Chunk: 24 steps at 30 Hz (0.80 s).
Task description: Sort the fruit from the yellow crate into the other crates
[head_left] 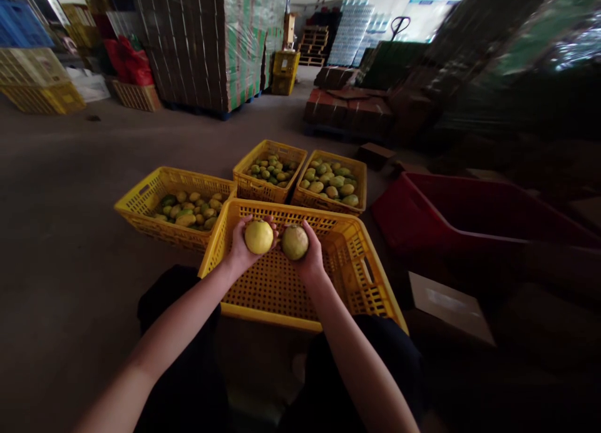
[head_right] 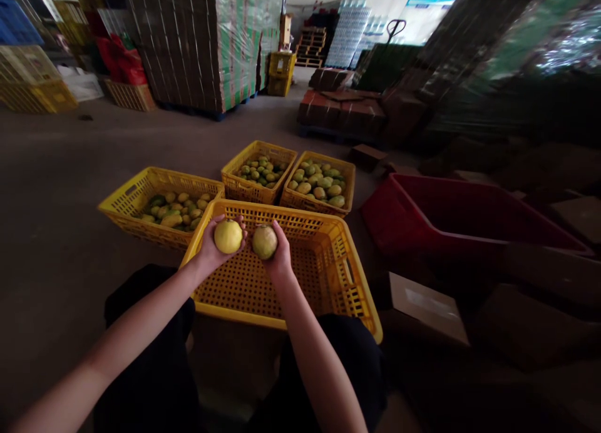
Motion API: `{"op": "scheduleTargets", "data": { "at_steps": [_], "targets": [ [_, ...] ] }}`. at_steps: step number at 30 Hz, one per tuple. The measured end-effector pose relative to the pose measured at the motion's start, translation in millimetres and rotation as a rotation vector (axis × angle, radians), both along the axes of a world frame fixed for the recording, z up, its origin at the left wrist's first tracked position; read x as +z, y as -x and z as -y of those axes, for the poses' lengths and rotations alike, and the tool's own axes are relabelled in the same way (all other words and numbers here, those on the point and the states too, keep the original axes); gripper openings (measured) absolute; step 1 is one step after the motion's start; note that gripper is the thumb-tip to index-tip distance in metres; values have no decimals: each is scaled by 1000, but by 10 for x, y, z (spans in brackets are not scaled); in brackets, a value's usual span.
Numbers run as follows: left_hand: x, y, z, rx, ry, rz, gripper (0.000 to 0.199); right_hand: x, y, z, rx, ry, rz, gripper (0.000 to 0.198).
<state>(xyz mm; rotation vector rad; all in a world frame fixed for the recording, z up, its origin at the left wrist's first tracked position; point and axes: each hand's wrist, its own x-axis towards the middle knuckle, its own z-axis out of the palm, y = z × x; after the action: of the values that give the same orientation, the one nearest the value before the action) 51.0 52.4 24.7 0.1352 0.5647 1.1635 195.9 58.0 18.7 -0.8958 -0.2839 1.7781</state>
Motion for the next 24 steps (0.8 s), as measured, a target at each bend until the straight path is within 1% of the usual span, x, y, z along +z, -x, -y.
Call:
{"op": "scheduleTargets", "data": {
  "at_steps": [5,7,9,11,13,16,19,22,24],
  "targets": [
    [-53,12,11,-125,-278,-179,34,-47,-53,35,115,-200,-52,25],
    [-72,10,34,-166,-328,-199,33,-51,-73,46,141,-238,-91,26],
    [-69,1,52,-176,-321,-185,33,-46,-87,50,171,-230,-128,28],
    [-46,-16,56,-151,-274,-160,34,-41,-94,46,186,-194,-154,31],
    [-15,-36,42,-74,-187,-143,36,-45,-93,34,174,-148,-177,34],
    [8,-46,-7,66,8,-114,34,-75,-82,4,84,-57,-201,32],
    [-27,-28,-64,180,168,-112,26,-112,-62,-26,-26,18,-214,23],
    [-84,-7,-98,255,244,-137,20,-128,-45,-43,-50,48,-226,19],
    [-98,-4,-97,238,248,-92,24,-125,-44,-43,-38,61,-234,17]
  ]
}}
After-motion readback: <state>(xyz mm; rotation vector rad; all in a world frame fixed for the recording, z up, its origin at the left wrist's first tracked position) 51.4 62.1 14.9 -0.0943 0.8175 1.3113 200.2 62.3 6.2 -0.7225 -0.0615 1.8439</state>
